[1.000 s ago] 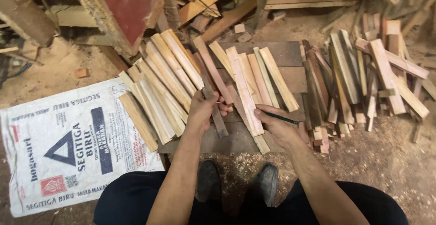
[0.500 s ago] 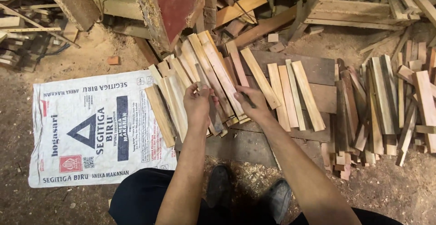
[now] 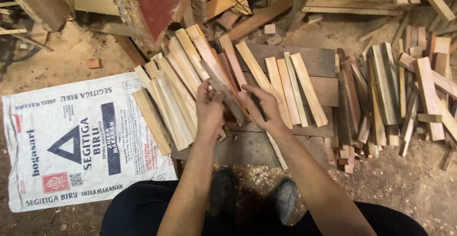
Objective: The person sits on the floor and picks up wooden planks from a pile. They use a pencil to mark the wood and then place the pieces back into the pile.
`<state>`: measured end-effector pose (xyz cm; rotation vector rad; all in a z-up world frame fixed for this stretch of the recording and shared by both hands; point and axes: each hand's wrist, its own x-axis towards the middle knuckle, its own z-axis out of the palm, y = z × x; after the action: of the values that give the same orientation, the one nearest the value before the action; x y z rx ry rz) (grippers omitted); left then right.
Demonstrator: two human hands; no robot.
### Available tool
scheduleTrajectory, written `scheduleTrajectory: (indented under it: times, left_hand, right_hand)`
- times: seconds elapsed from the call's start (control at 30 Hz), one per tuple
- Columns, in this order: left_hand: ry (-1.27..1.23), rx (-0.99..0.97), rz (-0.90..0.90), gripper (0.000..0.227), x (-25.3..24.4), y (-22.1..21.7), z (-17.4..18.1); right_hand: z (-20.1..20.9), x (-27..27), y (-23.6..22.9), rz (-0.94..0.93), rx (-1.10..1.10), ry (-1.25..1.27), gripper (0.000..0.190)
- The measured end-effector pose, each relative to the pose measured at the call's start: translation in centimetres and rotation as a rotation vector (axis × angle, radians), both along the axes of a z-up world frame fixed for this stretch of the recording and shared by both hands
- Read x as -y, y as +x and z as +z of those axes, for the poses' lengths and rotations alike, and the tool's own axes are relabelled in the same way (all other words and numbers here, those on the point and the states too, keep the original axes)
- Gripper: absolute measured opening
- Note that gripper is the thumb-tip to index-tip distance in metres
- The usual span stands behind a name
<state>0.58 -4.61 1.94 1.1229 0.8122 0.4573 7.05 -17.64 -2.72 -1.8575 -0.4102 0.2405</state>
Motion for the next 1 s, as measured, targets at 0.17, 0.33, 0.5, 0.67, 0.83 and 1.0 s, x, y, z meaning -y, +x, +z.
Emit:
scheduleTrajectory:
  times: [0.17, 0.33, 0.5, 0.67, 0.83, 1.0]
  left_hand:
    - [-0.08, 0.047, -0.405, 0.053, 3.8, 0.5, 0.4]
    - [0.015, -0.091, -0.478, 0.048, 4.2, 0.9, -2.7]
    - [0.053, -0.105, -0.42, 0.047, 4.4, 1.4, -3.9]
    - [-0.099, -0.044, -0.293, 0.048, 3.3, 2.1, -5.2]
    - [-0.16, 0.016, -0.195, 0.047, 2.0, 1.9, -3.9]
    - [-0.162, 0.018, -0.152, 0.047, 1.6, 1.8, -3.2]
  right_hand:
    - [-4.8, 3.7, -1.9, -0.026, 0.014, 0.186, 0.043]
    - [-8.4, 9.7, 1.7, -0.238, -0.026, -0.302, 0.04]
    - [-13.0, 8.8, 4.4, -0.282, -0.063, -0.676, 0.042]
    - [-21.9, 7.7, 8.2, -0.124, 0.006, -0.95, 0.032]
    - [-20.3, 8.0, 8.5, -0.074, 0.023, -1.029, 0.053]
    - [-16.8, 7.7, 7.5, -0.195, -0.058, -0.809, 0.053]
